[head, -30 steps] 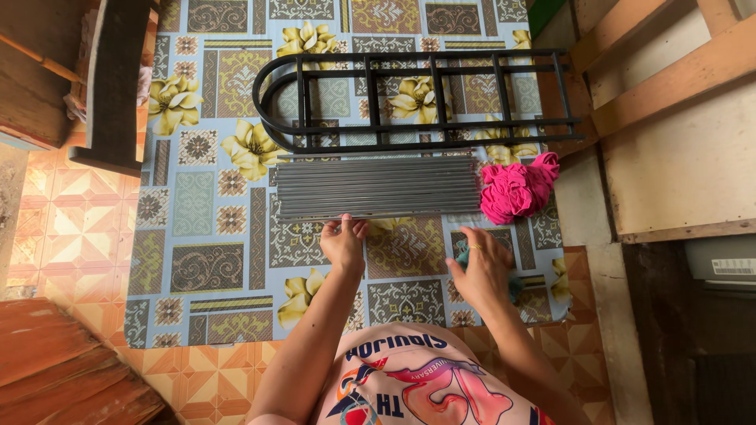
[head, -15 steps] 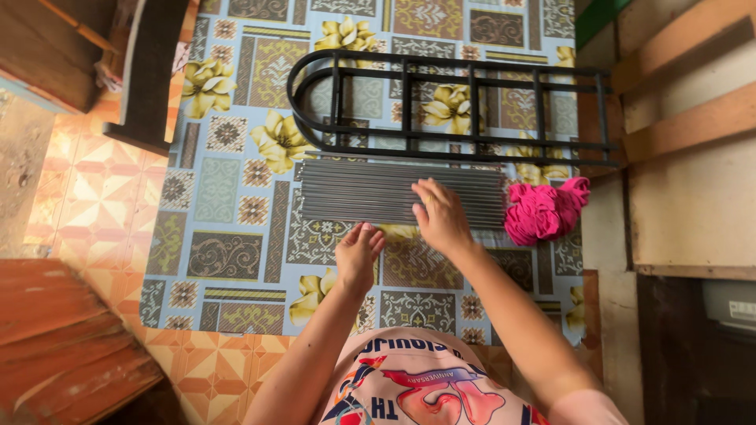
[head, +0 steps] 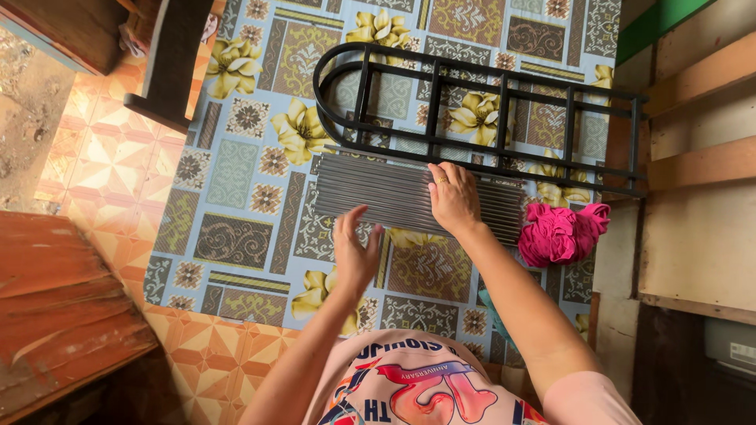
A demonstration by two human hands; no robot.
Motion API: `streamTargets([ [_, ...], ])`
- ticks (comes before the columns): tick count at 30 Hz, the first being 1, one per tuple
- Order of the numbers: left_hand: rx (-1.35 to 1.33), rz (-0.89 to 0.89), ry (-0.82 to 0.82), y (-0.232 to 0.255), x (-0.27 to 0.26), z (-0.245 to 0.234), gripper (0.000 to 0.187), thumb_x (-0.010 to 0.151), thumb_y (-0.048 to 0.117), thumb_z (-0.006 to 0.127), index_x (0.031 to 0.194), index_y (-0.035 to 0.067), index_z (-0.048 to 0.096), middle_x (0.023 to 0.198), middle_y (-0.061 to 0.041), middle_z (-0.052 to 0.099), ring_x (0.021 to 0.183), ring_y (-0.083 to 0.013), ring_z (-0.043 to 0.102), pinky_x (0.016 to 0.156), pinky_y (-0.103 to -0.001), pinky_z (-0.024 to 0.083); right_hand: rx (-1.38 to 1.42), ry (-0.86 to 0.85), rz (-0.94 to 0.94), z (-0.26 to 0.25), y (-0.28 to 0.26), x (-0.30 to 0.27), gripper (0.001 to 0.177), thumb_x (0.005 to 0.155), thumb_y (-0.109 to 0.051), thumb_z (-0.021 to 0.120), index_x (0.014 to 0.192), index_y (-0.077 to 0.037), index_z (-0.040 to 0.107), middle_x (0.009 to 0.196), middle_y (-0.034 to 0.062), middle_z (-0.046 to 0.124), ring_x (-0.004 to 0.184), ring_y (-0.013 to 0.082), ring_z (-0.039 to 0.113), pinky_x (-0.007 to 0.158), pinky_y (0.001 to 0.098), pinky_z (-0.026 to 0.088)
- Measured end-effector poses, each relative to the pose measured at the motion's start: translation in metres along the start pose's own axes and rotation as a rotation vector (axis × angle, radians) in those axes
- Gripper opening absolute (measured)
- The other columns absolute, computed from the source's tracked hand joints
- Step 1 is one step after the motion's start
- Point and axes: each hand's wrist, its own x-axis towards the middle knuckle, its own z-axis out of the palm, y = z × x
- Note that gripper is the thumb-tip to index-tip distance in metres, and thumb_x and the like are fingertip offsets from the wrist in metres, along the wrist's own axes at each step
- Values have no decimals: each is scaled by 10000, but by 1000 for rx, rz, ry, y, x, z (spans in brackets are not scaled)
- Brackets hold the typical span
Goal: The person wipes multiple long metal rods with a cloth on a table. They handle the rods one at a time, wiping each with a green cloth and later a pink cloth, then placing them back in a stack.
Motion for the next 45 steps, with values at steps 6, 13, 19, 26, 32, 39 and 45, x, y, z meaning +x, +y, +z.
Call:
streamTargets([
  [6, 420, 255, -40, 0, 35, -13, 371, 949, 218, 709, 1285, 79, 639, 1347, -129, 621, 1286, -332, 526, 1096, -496, 393, 89, 120, 11, -35, -1, -36, 388, 940, -197, 701, 1300, -58, 663, 1256, 121, 609, 1195, 332, 548, 1069, 465, 405],
  [13, 525, 499, -25, -13, 105, -6, 371, 977, 135, 653, 1348, 123, 656, 1450, -97, 596, 1396, -344, 459, 1133, -545, 306, 85, 104, 145, -89, 10, -113, 349, 905, -221, 723, 1229, -93, 693, 1265, 107, 625, 1198, 322, 565, 1047, 484, 395],
  [19, 537, 588, -171, -1, 118, 16, 348, 961, 119, 628, 1304, 153, 676, 1390, -59, 623, 1389, -303, 482, 1144, -512, 303, 61, 60, 272, -115, 21, -175, 381, 881, -249, 732, 1235, -114, 699, 1254, 102, 629, 1189, 326, 564, 1078, 474, 389],
  [26, 596, 565, -136, -3, 137, 25, 273, 1018, 153, 617, 1284, 108, 655, 1318, -93, 637, 1309, -296, 520, 1128, -494, 314, 67, 200, 376, -120, 31, -196, 428, 862, -208, 749, 1270, -97, 682, 1270, 143, 608, 1211, 354, 557, 1085, 486, 392],
  [32, 611, 539, -179, -7, 158, 10, 258, 978, 175, 639, 1230, 119, 650, 1258, -82, 637, 1257, -300, 543, 1096, -484, 339, 50, 349, 470, -123, 34, -181, 450, 881, -128, 761, 1306, -47, 640, 1285, 180, 596, 1228, 387, 547, 1075, 503, 431],
  [39, 584, 627, -274, -16, 176, -9, 290, 977, 193, 647, 1260, 130, 647, 1260, -97, 623, 1227, -322, 540, 1084, -482, 347, 256, 464, 617, -99, 21, -169, 421, 902, -98, 738, 1301, -34, 622, 1271, 173, 621, 1181, 352, 597, 1026, 463, 497],
  [45, 663, 853, -502, -8, 167, 10, 370, 1022, 211, 548, 1388, 182, 601, 1328, -31, 599, 1261, -237, 530, 1084, -442, 359, 1877, 306, 1087, -11, -37, -152, 355, 941, -48, 605, 1292, 9, 607, 1155, 187, 694, 1067, 274, 691, 978, 438, 580],
])
